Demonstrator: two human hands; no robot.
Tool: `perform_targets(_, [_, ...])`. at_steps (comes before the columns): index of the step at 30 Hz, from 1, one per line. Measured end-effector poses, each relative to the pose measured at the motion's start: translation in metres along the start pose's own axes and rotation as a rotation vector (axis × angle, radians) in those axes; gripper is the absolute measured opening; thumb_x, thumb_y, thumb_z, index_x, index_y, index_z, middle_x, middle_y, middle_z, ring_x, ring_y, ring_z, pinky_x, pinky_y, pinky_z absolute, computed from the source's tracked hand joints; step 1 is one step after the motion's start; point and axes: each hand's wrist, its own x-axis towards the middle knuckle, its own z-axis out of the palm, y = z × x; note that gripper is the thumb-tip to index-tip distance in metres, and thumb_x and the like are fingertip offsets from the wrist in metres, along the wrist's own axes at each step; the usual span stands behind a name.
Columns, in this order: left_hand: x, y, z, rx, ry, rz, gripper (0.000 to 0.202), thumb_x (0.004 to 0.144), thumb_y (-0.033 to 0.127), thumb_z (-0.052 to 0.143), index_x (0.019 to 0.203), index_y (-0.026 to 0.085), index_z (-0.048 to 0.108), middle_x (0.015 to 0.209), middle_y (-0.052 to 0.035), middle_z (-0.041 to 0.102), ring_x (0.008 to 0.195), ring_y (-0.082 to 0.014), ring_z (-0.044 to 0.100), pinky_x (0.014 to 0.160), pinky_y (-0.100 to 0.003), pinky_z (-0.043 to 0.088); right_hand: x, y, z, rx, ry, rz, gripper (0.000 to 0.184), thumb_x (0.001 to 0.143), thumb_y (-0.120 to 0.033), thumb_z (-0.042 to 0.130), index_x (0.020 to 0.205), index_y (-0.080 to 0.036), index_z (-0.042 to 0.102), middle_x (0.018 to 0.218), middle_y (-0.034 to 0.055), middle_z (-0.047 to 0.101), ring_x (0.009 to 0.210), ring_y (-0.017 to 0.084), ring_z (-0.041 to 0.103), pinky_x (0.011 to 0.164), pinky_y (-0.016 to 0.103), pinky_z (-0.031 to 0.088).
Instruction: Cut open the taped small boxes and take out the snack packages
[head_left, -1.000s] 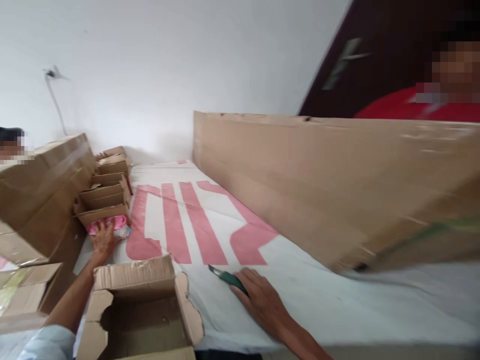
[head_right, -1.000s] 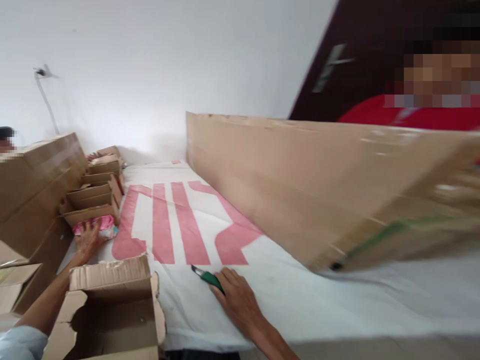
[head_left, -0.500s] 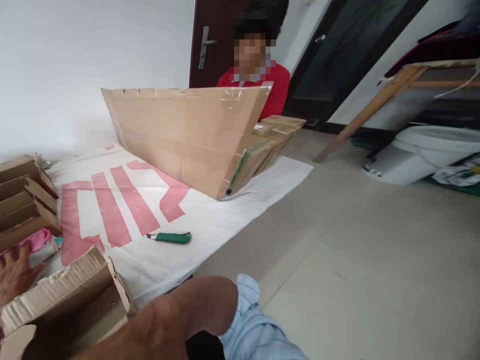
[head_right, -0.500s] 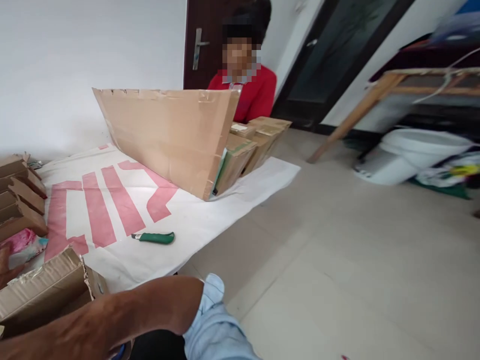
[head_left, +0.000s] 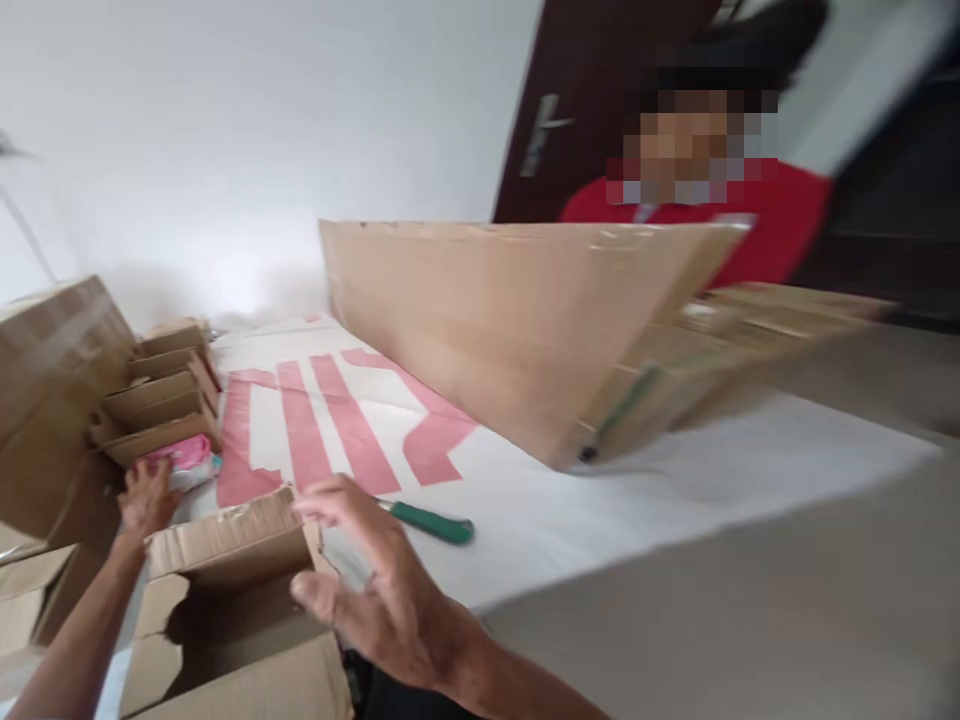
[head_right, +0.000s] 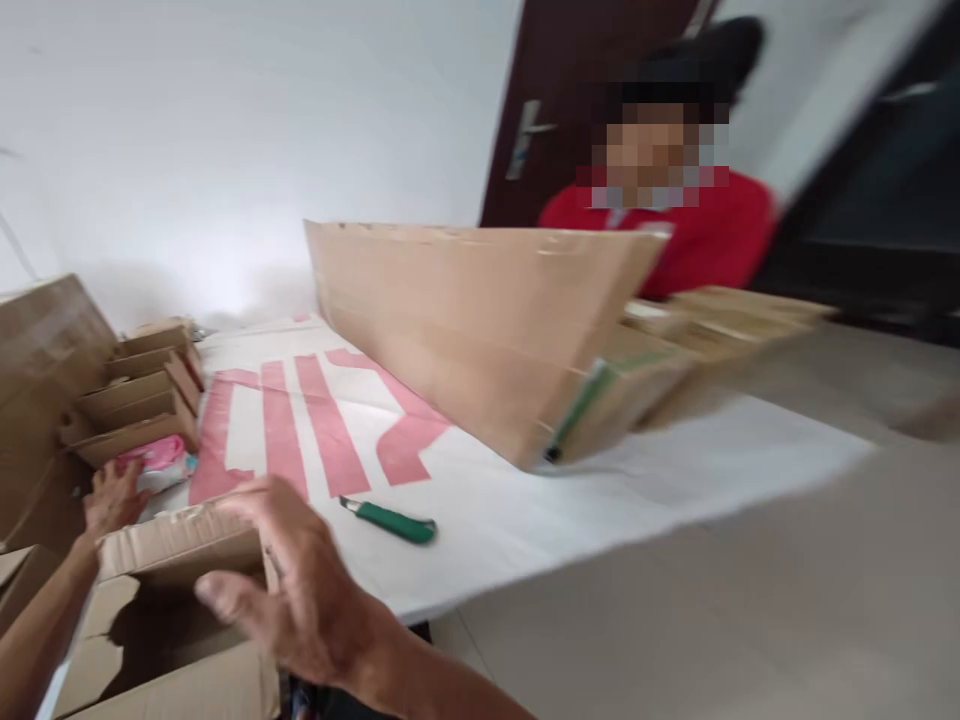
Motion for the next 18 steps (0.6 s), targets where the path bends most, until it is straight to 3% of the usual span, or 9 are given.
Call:
perform_targets(1, [-0.004,0.001,0.002,-0.012,-0.008,-0.027,0.051,0.102,0.037,0.055,0.153,0.028,0.055,0.156,-0.0213,0.053,0.138,-0.0392,0.055,0.096,-0.05,0.059,0.001,0.015,-0.001,-0.1,0.127,0.078,0.043,0.096,-0.05,0.07,0.133,-0.029,0.065,0.123,0.0085,0.071,0.12,0.027,0.064,0.109,0.044,0.053])
perform_targets(2, [-0.007,0.001,0.005,-0.027,-0.001,-0.044,0.054,0.101,0.038,0.057,0.154,0.03,0.054,0.154,-0.0213,0.054,0.137,-0.0392,0.055,0.096,-0.051,0.058,0.001,0.031,-0.001,-0.17,0.171,0.153,0.046,0.092,-0.051,0.072,0.131,-0.028,0.064,0.118,0.0085,0.07,0.112,0.027,0.065,0.103,0.043,0.055])
perform_targets(6, [-0.011,0.002,0.02,-0.047,0.055,-0.093,0.058,0.099,0.035,0.061,0.156,0.028,0.055,0.153,-0.0231,0.054,0.138,-0.0407,0.053,0.099,-0.049,0.056,0.001,0.072,-0.005,-0.128,-0.01,0.348,0.054,0.095,-0.062,0.06,0.13,-0.021,0.065,0.095,0.0051,0.068,0.086,0.023,0.065,0.079,0.035,0.056])
perform_targets(9, [-0.013,0.0,0.03,-0.052,0.085,-0.115,0.057,0.099,0.037,0.062,0.154,0.028,0.058,0.151,-0.0227,0.056,0.136,-0.0422,0.054,0.099,-0.05,0.056,-0.001,0.068,-0.005,-0.123,-0.081,0.391,0.059,0.093,-0.06,0.063,0.138,-0.022,0.064,0.096,0.005,0.069,0.089,0.023,0.066,0.082,0.034,0.055])
perform_targets(13, [-0.014,-0.006,0.041,-0.092,0.079,-0.194,0.061,0.099,0.037,0.061,0.159,0.027,0.054,0.157,-0.0245,0.051,0.129,-0.0435,0.061,0.096,-0.052,0.058,-0.009,0.057,-0.001,-0.218,-0.138,0.452,0.088,0.081,-0.045,0.08,0.162,-0.027,0.049,0.117,0.0078,0.071,0.101,0.025,0.068,0.091,0.034,0.055])
perform_targets(18, [-0.014,-0.011,0.056,-0.165,0.065,-0.174,0.065,0.102,0.036,0.06,0.164,0.023,0.047,0.165,-0.027,0.042,0.122,-0.0411,0.068,0.091,-0.049,0.061,-0.023,0.077,0.007,-0.131,-0.234,0.363,0.111,0.069,-0.04,0.085,0.169,-0.029,0.04,0.129,0.0086,0.068,0.096,0.022,0.068,0.077,0.029,0.057])
